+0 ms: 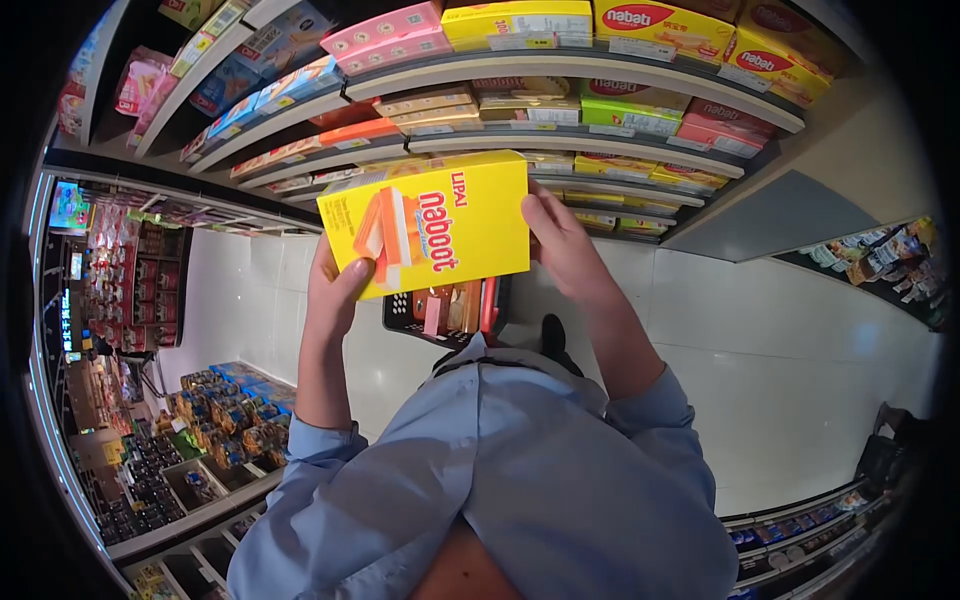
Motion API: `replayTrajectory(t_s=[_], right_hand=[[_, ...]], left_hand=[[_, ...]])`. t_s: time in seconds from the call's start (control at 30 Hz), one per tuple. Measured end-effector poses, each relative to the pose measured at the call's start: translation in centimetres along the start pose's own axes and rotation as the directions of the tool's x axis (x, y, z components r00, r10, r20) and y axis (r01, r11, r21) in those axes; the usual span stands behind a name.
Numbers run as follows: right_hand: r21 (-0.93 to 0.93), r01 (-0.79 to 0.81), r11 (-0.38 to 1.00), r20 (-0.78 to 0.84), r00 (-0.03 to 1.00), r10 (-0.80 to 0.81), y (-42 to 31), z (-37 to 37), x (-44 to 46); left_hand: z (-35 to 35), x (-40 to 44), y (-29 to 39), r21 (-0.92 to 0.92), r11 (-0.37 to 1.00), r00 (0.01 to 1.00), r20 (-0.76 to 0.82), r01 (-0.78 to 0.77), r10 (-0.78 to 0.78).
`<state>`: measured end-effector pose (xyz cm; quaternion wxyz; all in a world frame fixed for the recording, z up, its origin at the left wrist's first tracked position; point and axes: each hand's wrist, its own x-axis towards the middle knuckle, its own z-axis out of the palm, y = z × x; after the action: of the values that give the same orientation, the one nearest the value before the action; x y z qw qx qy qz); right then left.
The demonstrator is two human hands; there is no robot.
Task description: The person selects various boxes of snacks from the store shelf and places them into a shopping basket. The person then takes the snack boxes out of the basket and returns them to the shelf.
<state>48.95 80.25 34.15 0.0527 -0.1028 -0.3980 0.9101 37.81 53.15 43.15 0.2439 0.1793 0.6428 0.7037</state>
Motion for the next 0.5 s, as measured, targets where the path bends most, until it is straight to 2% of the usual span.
replayTrajectory(t_s=[0.07,0.17,0.23,0.27,0.33,0.4,0.43,0.5], right_hand=[[-0.025,-0.096,0.995,-0.040,0.995,0.095,3.1,1.7,1.6],[-0.099,-0.247,0.964,-0.113,0.965,0.236,8.8,3.2,3.9],[-0.158,-0.334,0.929,-0.161,0.937,0.309,11.9,5.1,5.0],[-0.267,-0.425,0.865,-0.120,0.905,0.408,15.3,5.3,6.3],[-0.503,-0.453,0.736,-0.319,0.889,0.329,19.2,5.5,7.4],[-0.701,-0.319,0.638,-0.262,0.947,0.185,23.6,2.0,8.8],[-0.785,-0.244,0.569,-0.217,0.969,0.117,24.7,0.7,9.3],[-0.741,-0.241,0.627,-0.233,0.968,0.096,25.4,0.4,9.4]], left_hand=[[-1.9,0.4,-0.9,0.001,0.995,0.990,-0.099,0.102,-0.102],[-5.2,0.8,-3.0,0.107,0.974,0.962,-0.211,0.201,-0.175],[-7.4,1.1,-5.4,0.335,0.920,0.953,-0.281,0.205,-0.110],[-9.5,0.8,-7.4,0.421,0.878,0.943,-0.321,0.229,-0.091],[-12.5,1.0,-11.2,0.520,0.805,0.928,-0.358,0.287,-0.101],[-15.4,1.7,-15.5,0.627,0.703,0.915,-0.395,0.336,-0.084],[-16.2,2.3,-16.6,0.641,0.650,0.893,-0.427,0.408,-0.139],[-18.8,3.8,-21.3,0.647,0.577,0.858,-0.462,0.499,-0.224]])
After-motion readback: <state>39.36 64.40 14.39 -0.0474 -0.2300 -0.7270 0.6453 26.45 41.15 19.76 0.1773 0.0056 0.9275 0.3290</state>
